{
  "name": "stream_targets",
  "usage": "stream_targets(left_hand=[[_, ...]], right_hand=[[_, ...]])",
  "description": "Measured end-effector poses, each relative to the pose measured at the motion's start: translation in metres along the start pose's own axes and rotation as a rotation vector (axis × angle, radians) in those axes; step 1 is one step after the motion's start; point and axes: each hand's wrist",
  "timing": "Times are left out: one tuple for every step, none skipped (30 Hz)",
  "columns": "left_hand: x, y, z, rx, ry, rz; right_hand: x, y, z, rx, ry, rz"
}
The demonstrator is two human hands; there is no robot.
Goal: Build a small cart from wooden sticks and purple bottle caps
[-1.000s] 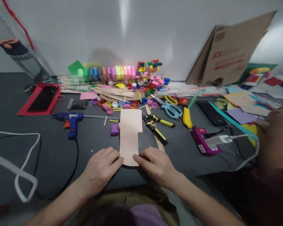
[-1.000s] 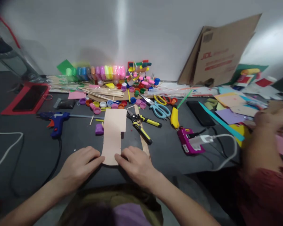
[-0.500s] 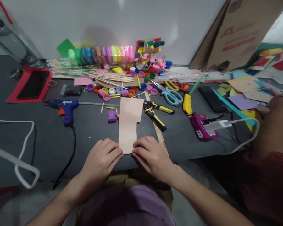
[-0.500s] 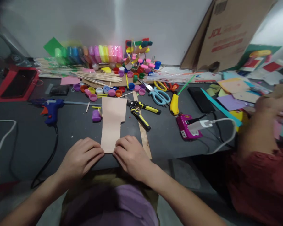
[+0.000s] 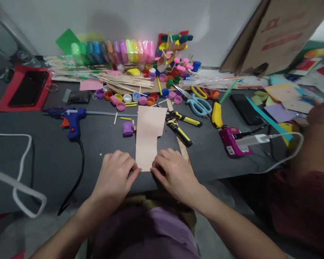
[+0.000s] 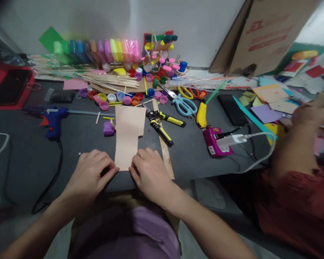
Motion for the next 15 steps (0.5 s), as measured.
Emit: stream_targets(left_hand=[[0.0, 0.0, 0.0, 0.008, -0.003, -0.002], [0.0, 0.0, 0.0, 0.013, -0.007, 0.0], [0.0, -0.001, 0.0, 0.016, -0.009, 0.001], [0.0, -0.001, 0.0, 0.018, -0.009, 0.003], [-0.001, -0.001, 0.0, 0.02, -0.007, 0.005], [-0.001, -0.001, 0.0, 0.022, -0.003, 0.008], [-0.002, -0.001, 0.0, 0.025, 0.002, 0.014], [-0.002, -0.001, 0.001, 0.029, 0.007, 0.018], [-0.003, -0.001, 0.001, 0.032, 0.011, 0.025], [-0.002, -0.001, 0.001, 0.039, 0.016, 0.03], [-0.001, -0.001, 0.001, 0.047, 0.024, 0.033], [0.001, -0.001, 0.001, 0.058, 0.037, 0.035], [0.004, -0.001, 0.001, 0.072, 0.052, 0.034], [0.008, -0.002, 0.001, 0.088, 0.069, 0.029], [0.013, -0.003, 0.001, 0.104, 0.084, 0.023]], right_hand=[[0.001, -0.001, 0.0, -0.01, -0.008, 0.005], [0.001, -0.001, 0.0, -0.016, -0.015, 0.008], [0.001, -0.002, -0.001, -0.019, -0.022, 0.01], [0.001, -0.003, -0.001, -0.019, -0.028, 0.01], [0.0, -0.003, -0.001, -0.019, -0.033, 0.009], [0.0, -0.004, -0.001, -0.019, -0.035, 0.006], [-0.001, -0.004, -0.002, -0.02, -0.036, 0.002], [-0.001, -0.004, -0.002, -0.021, -0.037, -0.001], [-0.002, -0.003, -0.002, -0.023, -0.034, -0.003], [-0.001, -0.003, -0.001, -0.024, -0.027, -0.006], [-0.001, -0.002, -0.001, -0.024, -0.018, -0.013], [0.001, 0.0, 0.0, -0.029, -0.008, -0.025], [0.004, 0.002, 0.0, -0.038, 0.004, -0.039], [0.007, 0.004, 0.001, -0.049, 0.02, -0.054], [0.011, 0.007, 0.0, -0.063, 0.036, -0.065]])
Point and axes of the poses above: each hand's wrist, its own x-axis towards the middle knuckle, its own z-axis out of the palm, y = z × x, and after that the axes turned 12 degrees about x, right-handed
